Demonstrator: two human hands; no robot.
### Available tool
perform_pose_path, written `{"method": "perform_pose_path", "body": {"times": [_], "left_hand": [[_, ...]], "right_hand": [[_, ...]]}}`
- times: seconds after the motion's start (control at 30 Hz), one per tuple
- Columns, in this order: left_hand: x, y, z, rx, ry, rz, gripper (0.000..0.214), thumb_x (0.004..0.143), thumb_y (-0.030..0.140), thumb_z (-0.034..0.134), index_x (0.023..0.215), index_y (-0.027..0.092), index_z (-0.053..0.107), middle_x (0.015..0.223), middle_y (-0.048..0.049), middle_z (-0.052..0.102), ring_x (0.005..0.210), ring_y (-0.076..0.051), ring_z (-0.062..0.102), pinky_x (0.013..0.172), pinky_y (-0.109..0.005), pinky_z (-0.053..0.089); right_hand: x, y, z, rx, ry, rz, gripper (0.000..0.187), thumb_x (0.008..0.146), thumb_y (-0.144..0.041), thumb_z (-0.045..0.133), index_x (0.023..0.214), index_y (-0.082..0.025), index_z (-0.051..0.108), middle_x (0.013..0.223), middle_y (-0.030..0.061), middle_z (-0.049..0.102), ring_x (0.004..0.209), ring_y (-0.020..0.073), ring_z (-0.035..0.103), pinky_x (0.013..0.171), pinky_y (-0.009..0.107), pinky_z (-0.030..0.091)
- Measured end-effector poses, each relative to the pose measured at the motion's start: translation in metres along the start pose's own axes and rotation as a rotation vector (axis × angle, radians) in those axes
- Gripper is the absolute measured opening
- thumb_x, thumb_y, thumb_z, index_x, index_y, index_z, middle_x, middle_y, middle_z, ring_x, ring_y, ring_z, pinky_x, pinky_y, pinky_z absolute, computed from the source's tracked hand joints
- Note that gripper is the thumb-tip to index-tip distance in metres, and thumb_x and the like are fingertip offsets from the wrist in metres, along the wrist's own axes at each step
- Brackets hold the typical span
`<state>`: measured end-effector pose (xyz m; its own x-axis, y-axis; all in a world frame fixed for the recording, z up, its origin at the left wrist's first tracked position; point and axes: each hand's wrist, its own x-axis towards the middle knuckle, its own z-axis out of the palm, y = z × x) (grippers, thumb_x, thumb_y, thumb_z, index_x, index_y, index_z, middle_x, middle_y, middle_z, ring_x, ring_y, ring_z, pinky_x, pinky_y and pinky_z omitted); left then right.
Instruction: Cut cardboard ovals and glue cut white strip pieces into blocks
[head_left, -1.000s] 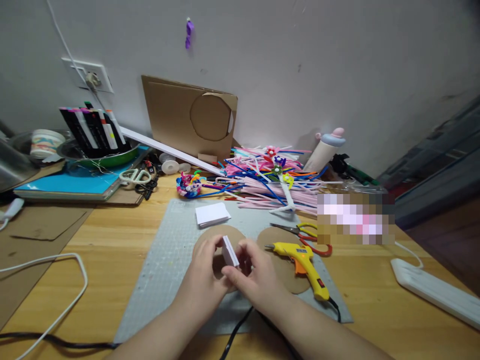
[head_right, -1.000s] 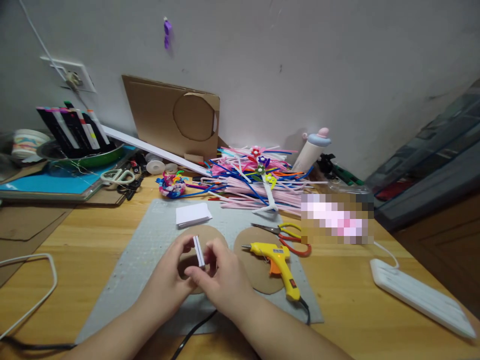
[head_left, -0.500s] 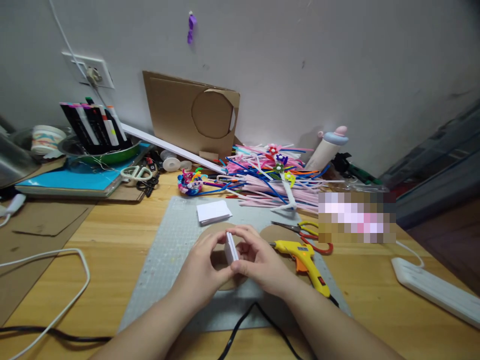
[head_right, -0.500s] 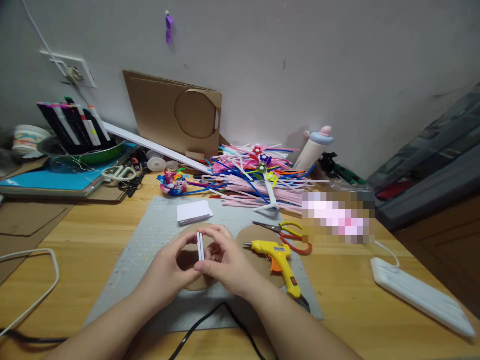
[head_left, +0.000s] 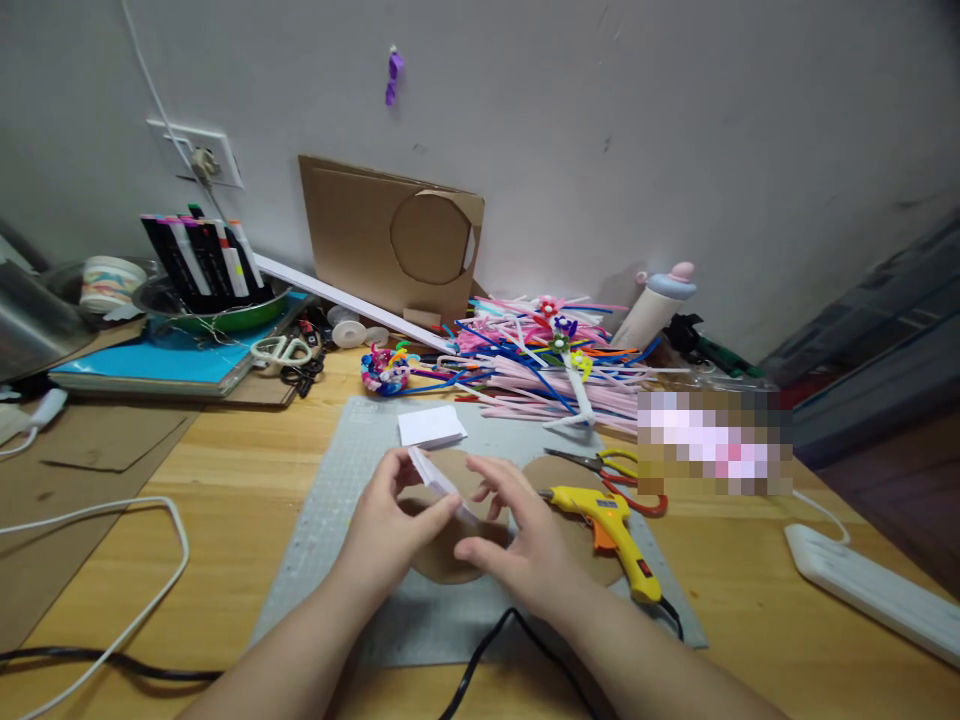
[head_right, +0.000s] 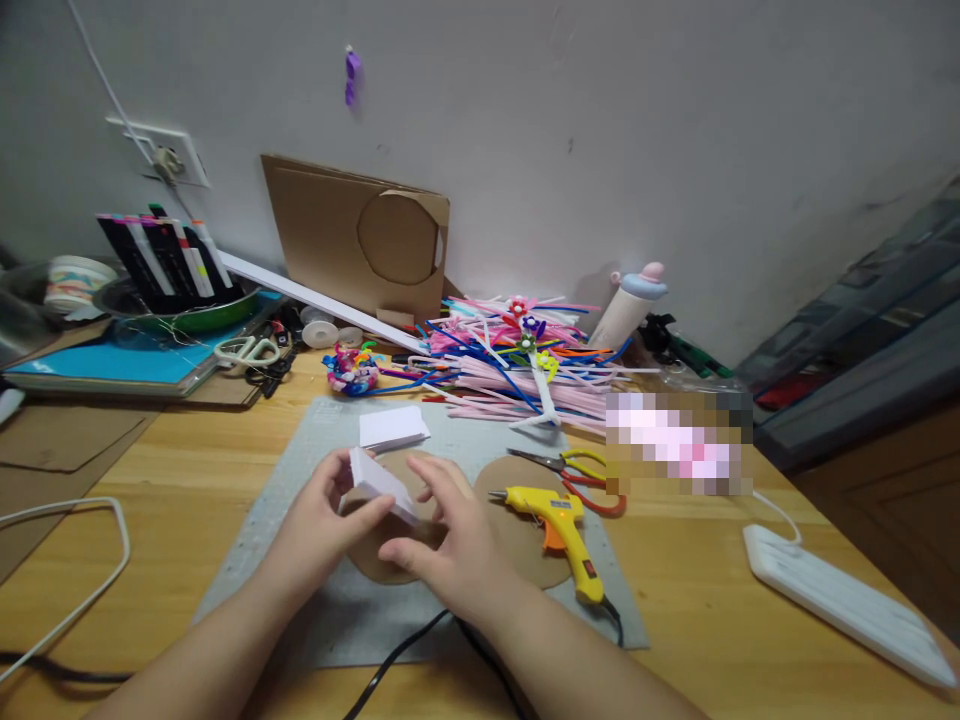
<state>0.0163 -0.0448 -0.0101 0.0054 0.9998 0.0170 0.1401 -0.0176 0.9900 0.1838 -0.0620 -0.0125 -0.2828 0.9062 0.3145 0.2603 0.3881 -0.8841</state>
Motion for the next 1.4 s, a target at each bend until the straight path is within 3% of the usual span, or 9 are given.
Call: {"method": "perform_pose_path", "body": {"times": [0.17,0.3,0.47,0.7,0.83,0.93,1.07,1.27,1.4], "left_hand": [[0.004,0.000,-0.003,-0.228,-0.108,-0.170,0.042,0.066,0.047,0.072,0.089,0.018,0.051,0.071,0.0020,0.062,0.065,-0.014,0.059,0.061,-0.025,0.045],[0.002,0.002,-0.010,-0.253,-0.261,-0.280,0.040,0.070,0.046,0.070,0.093,0.015,0.062,0.078,-0.0028,0.070,0.068,-0.017,0.063,0.064,-0.026,0.046],[0.001,-0.001,-0.010,-0.230,-0.274,-0.297,0.038,0.070,0.040,0.072,0.094,0.012,0.067,0.082,-0.0060,0.073,0.071,-0.020,0.065,0.065,-0.028,0.048],[0.002,-0.001,-0.004,-0.437,-0.241,-0.315,0.043,0.078,0.038,0.065,0.111,0.012,0.058,0.097,-0.0101,0.072,0.081,-0.021,0.067,0.074,-0.033,0.052],[0.010,-0.006,-0.010,-0.030,-0.115,-0.136,0.047,0.086,0.040,0.051,0.125,0.015,0.055,0.113,-0.0114,0.068,0.093,-0.025,0.066,0.078,-0.036,0.051],[0.018,-0.011,-0.012,0.417,-0.118,0.132,0.035,0.087,0.033,0.050,0.116,0.022,0.065,0.113,-0.0067,0.069,0.103,-0.025,0.062,0.088,-0.036,0.046],[0.023,-0.012,-0.011,0.579,-0.099,0.253,0.033,0.082,0.028,0.057,0.115,0.024,0.064,0.115,-0.0071,0.067,0.110,-0.027,0.056,0.095,-0.042,0.037],[0.006,-0.011,-0.012,0.857,-0.098,0.321,0.056,0.068,0.032,0.073,0.121,0.026,0.054,0.115,-0.0058,0.063,0.108,-0.028,0.053,0.092,-0.045,0.034],[0.000,-0.015,-0.009,0.932,-0.176,0.338,0.057,0.066,0.026,0.074,0.119,0.029,0.054,0.116,-0.0044,0.062,0.109,-0.028,0.051,0.092,-0.046,0.033]], "right_hand": [[-0.003,0.000,0.009,-0.038,0.004,0.194,0.014,0.085,-0.025,0.053,0.092,-0.020,0.064,0.074,0.0020,0.063,0.063,0.0151,0.056,0.056,0.025,0.044],[0.001,0.000,0.008,0.322,-0.058,0.499,0.027,0.077,-0.043,0.062,0.080,-0.016,0.059,0.051,-0.0064,0.047,0.038,0.0077,0.038,0.037,0.019,0.028],[0.000,0.001,0.006,0.405,-0.058,0.524,0.033,0.071,-0.046,0.069,0.076,-0.014,0.061,0.051,-0.0066,0.047,0.040,0.0049,0.032,0.037,0.018,0.020],[-0.003,0.009,0.023,0.558,-0.041,0.602,0.045,0.074,-0.053,0.064,0.096,-0.015,0.055,0.064,-0.0015,0.061,0.042,0.0095,0.053,0.039,0.020,0.041],[-0.005,-0.003,0.000,0.266,-0.057,0.562,0.049,0.081,-0.044,0.058,0.122,-0.018,0.052,0.081,0.0033,0.065,0.052,0.0117,0.059,0.043,0.022,0.046],[-0.010,-0.019,-0.034,0.039,-0.024,0.413,0.032,0.086,-0.039,0.056,0.111,-0.022,0.063,0.091,0.0061,0.068,0.075,0.0176,0.064,0.062,0.029,0.052],[-0.022,-0.031,-0.078,-0.135,-0.044,0.362,0.034,0.086,-0.044,0.052,0.111,-0.023,0.063,0.096,0.0085,0.070,0.080,0.0216,0.065,0.061,0.030,0.052],[-0.057,0.009,-0.122,-0.793,0.109,0.465,0.038,0.082,-0.048,0.054,0.104,-0.019,0.063,0.110,0.0132,0.064,0.096,0.0308,0.061,0.071,0.037,0.049],[-0.077,0.042,-0.129,-0.797,0.060,0.627,0.039,0.077,-0.052,0.057,0.097,-0.019,0.063,0.096,0.0122,0.069,0.079,0.0289,0.064,0.064,0.035,0.047]]}}
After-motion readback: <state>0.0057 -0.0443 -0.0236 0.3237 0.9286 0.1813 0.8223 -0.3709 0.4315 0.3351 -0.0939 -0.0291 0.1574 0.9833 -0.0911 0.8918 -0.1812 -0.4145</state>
